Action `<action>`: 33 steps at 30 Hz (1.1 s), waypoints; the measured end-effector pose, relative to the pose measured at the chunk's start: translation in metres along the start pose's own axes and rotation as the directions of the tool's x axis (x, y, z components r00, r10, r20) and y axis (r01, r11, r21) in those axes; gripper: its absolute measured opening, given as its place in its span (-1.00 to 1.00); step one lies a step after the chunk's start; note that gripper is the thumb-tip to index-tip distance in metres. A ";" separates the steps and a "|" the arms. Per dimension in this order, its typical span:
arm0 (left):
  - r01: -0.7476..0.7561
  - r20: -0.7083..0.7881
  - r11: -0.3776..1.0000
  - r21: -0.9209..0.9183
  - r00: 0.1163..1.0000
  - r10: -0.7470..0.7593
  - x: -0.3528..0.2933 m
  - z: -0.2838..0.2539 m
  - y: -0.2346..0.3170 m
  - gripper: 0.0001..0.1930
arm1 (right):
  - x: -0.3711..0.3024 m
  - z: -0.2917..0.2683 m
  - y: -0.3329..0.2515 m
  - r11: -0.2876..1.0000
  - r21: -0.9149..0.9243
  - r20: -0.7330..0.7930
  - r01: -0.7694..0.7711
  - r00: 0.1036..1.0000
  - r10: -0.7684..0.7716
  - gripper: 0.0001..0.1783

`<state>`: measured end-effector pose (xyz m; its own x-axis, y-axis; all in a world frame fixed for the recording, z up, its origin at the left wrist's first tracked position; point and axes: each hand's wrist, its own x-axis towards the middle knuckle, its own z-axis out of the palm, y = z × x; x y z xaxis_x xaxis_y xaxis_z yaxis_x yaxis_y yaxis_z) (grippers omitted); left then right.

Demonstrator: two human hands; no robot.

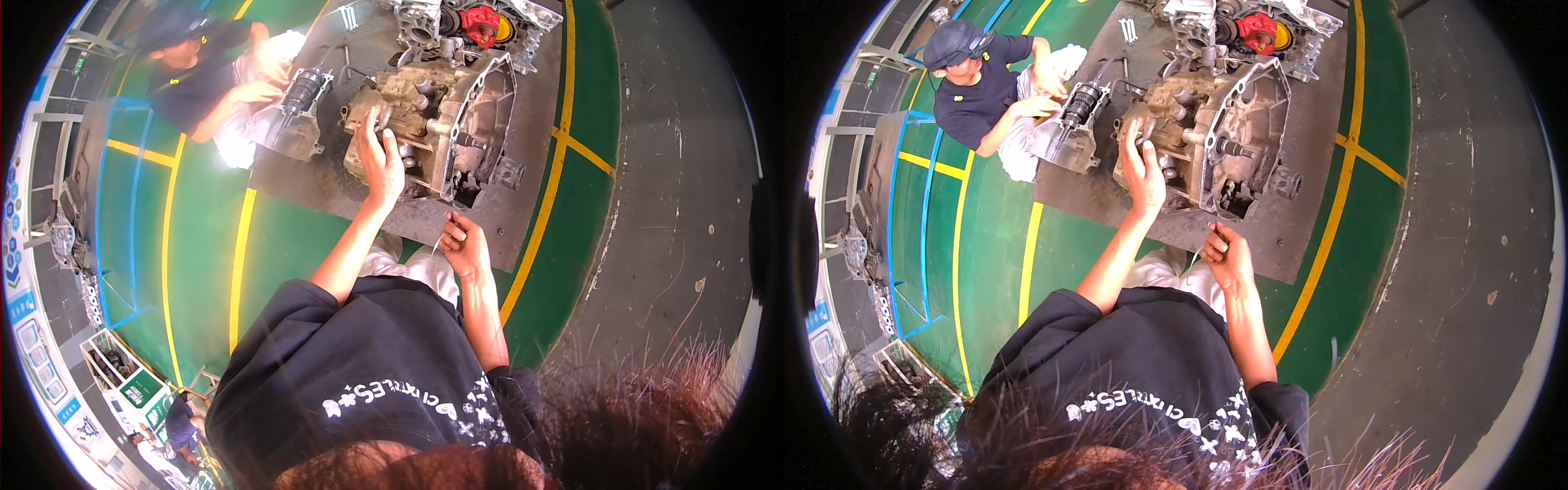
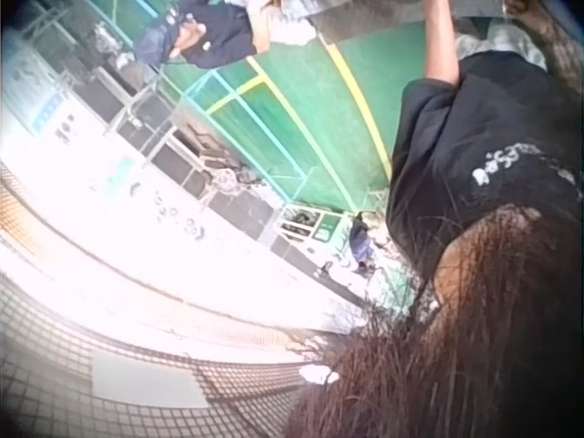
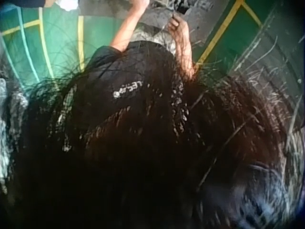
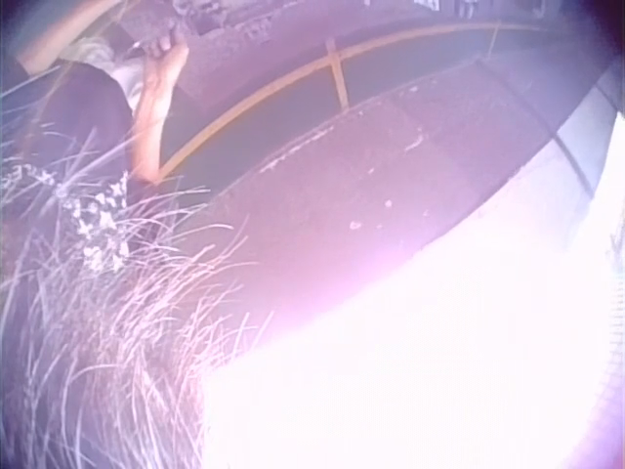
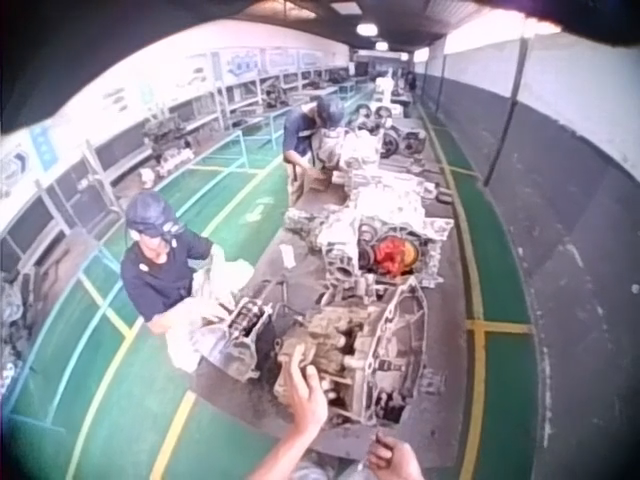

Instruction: The person assembles engine components by hand on a work surface, placing small parts into the main housing and coordinating with other people in the bay.

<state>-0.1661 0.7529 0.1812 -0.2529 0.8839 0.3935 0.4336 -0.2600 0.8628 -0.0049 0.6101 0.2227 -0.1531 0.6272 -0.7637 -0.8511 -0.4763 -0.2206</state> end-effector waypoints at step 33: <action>-0.237 0.119 0.944 -0.228 0.956 0.269 0.110 -0.057 0.126 -0.64 | 0.061 -0.114 -0.013 0.934 -0.345 -0.080 0.090 0.989 -0.125 -0.82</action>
<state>-0.1885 0.7947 0.3513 -0.0219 0.8211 0.5704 0.2727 -0.5439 0.7936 0.0535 0.5844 0.1098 -0.0051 0.6300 -0.7766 -0.6360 -0.6013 -0.4837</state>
